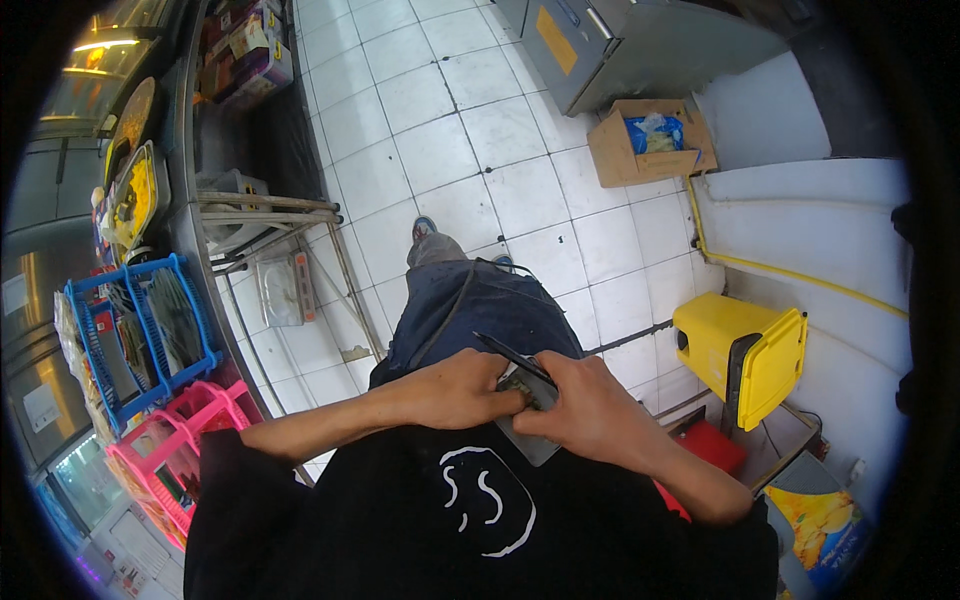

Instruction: The person holds a small grey plastic housing containing a circuit board and uses a black pen-like tool to press and adjust internal components. The person repeatedly repositions the housing and applies pressure to different points inside the assembly.

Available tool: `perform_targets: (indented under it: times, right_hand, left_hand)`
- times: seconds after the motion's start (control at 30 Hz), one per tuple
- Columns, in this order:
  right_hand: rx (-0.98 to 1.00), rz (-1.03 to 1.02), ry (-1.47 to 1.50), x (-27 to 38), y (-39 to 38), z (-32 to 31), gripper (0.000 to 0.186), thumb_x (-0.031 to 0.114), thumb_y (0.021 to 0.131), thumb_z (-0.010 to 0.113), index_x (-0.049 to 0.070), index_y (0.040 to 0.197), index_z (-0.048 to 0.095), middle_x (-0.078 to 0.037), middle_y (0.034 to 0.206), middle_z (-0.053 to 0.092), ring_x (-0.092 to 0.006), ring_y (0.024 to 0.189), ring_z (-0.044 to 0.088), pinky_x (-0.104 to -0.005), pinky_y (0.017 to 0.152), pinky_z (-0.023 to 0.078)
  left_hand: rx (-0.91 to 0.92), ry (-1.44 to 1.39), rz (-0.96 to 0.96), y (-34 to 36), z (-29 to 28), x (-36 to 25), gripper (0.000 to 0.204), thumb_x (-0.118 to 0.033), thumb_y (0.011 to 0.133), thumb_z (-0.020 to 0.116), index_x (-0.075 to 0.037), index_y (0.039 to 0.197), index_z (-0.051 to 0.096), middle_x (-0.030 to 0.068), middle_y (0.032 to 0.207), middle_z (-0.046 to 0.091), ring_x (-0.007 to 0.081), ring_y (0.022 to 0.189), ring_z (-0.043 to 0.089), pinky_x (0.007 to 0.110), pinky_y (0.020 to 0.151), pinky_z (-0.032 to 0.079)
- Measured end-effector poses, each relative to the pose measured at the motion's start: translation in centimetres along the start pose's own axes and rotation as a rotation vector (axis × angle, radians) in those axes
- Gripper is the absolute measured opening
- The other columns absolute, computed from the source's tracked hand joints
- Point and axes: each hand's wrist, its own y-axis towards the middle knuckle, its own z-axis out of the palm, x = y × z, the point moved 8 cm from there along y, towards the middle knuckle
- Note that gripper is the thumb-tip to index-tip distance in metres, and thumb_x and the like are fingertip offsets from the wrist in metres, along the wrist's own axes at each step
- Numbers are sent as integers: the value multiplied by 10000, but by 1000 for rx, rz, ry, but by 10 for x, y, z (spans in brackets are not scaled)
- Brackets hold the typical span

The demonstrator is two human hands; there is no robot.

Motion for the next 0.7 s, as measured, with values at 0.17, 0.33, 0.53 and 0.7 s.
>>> perform_targets:
  times: [0.17,0.33,0.53,0.7]
  right_hand:
    - [-17,-8,-11,1,-8,-1,396,224,800,739,-94,944,551,-233,714,648,-361,671,688,-415,583,530]
    - [-60,-61,-29,-3,-9,-1,437,219,804,732,-108,1028,548,-244,774,658,-369,724,694,-415,641,542]
    - [-58,-83,66,-13,-4,0,535,222,802,726,-106,1185,546,-257,895,684,-355,796,707,-394,712,559]
    - [-34,-47,80,-19,-2,1,548,238,796,729,-93,1194,549,-252,915,690,-342,813,712,-383,725,560]
  left_hand:
    - [-27,9,142,3,-3,-13,321,-251,902,570,63,944,625,188,708,621,253,632,599,386,622,466]
    - [-29,26,180,4,-6,-17,308,-238,903,574,60,964,626,166,709,622,242,644,599,377,637,469]
    - [83,9,49,7,-5,-4,361,-279,919,573,63,1024,620,166,785,657,241,717,616,377,699,474]
    - [83,-87,78,7,-5,-5,366,-289,932,580,43,1083,617,124,847,666,192,737,594,354,682,462]
